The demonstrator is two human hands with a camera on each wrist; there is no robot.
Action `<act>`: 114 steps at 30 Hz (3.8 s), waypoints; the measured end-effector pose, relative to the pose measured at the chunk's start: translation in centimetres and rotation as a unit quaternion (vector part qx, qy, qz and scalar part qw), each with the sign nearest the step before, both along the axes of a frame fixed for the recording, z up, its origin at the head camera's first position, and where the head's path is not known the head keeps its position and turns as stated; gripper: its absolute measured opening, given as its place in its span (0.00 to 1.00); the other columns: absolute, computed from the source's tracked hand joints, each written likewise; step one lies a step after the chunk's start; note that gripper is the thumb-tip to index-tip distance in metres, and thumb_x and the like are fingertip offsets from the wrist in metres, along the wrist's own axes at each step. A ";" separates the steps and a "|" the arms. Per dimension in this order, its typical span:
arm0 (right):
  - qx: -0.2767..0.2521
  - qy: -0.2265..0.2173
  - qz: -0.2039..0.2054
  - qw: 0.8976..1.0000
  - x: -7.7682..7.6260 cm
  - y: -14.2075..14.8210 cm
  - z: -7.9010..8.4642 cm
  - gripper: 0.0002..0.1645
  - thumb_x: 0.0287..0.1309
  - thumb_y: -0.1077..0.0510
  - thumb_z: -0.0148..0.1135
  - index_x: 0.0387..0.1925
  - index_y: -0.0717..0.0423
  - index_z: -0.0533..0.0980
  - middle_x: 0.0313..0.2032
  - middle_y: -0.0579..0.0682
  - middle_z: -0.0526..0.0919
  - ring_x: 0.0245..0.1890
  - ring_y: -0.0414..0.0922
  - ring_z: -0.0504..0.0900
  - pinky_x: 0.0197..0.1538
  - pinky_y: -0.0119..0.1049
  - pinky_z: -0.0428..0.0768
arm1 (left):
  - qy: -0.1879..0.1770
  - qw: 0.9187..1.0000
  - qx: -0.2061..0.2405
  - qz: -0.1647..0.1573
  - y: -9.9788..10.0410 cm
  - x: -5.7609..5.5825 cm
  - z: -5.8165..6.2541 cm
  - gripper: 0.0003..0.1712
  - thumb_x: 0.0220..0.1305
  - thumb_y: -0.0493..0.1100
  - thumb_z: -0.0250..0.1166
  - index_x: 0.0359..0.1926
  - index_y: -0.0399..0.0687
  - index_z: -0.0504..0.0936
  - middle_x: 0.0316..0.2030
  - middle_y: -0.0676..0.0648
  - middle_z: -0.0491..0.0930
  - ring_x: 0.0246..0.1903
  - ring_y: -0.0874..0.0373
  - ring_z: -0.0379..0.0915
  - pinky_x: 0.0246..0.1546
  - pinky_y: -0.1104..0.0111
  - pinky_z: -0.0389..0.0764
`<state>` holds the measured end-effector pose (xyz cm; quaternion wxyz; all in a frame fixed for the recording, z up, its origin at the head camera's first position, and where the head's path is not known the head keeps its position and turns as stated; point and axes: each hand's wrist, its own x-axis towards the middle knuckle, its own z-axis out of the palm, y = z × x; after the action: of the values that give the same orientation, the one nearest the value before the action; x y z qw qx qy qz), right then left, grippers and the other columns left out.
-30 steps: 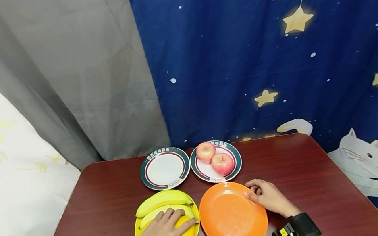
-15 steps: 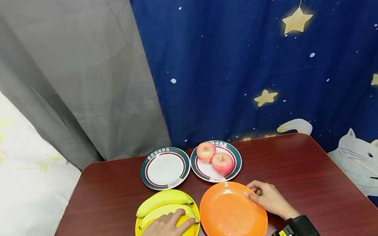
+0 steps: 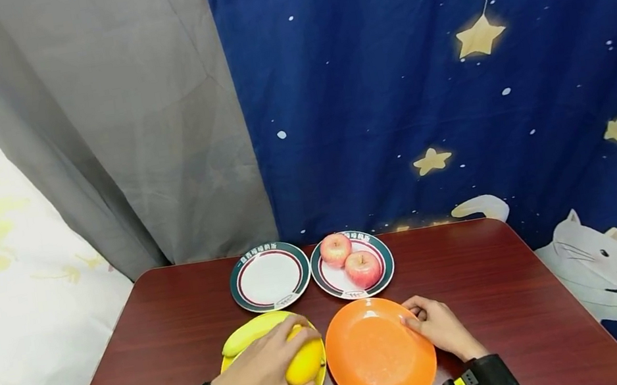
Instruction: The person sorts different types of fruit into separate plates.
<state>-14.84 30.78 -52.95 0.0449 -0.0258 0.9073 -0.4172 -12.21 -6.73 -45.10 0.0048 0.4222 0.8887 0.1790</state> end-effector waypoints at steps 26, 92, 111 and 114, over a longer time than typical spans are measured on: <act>-0.008 -0.004 -0.001 1.000 0.2 0.1 -0.2 0.17 0.67 0.53 0.70 0.52 0.58 0.82 0.36 0.48 0.85 0.29 0.40 0.76 0.34 0.29 0.75 | 0.026 0.989 -0.129 -0.060 14.8 -6.6 -3.1 0.44 0.52 0.61 0.79 0.70 0.72 0.72 0.61 0.54 0.66 0.57 0.56 0.69 0.48 0.78 0.75; -0.022 -0.019 -0.036 0.999 0.4 -0.3 -0.2 0.19 0.68 0.52 0.69 0.56 0.57 0.81 0.36 0.50 0.84 0.30 0.44 0.76 0.33 0.30 0.75 | 0.073 0.990 -0.027 0.116 -6.8 3.8 -6.0 0.30 0.59 0.57 0.75 0.60 0.57 0.81 0.60 0.49 0.70 0.57 0.54 0.65 0.49 0.61 0.84; -0.028 -0.018 -0.035 0.999 0.4 0.0 -0.5 0.19 0.69 0.52 0.68 0.56 0.55 0.81 0.34 0.49 0.82 0.30 0.44 0.75 0.33 0.30 0.73 | 0.125 0.990 0.060 -0.030 1.7 1.1 2.4 0.28 0.63 0.54 0.72 0.63 0.63 0.77 0.64 0.50 0.71 0.63 0.56 0.67 0.64 0.61 0.79; -0.033 -0.019 -0.036 0.999 0.5 -0.1 -0.5 0.18 0.69 0.53 0.68 0.55 0.56 0.81 0.34 0.49 0.82 0.30 0.43 0.76 0.34 0.30 0.74 | 0.130 0.985 0.061 -0.093 5.1 0.9 2.4 0.26 0.66 0.55 0.68 0.64 0.62 0.76 0.64 0.50 0.71 0.65 0.57 0.65 0.64 0.68 0.76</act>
<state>-14.36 30.64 -53.41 0.0464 0.0139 0.8925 -0.4484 -11.29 -1.61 -42.65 -0.1199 0.5220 0.8262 0.1748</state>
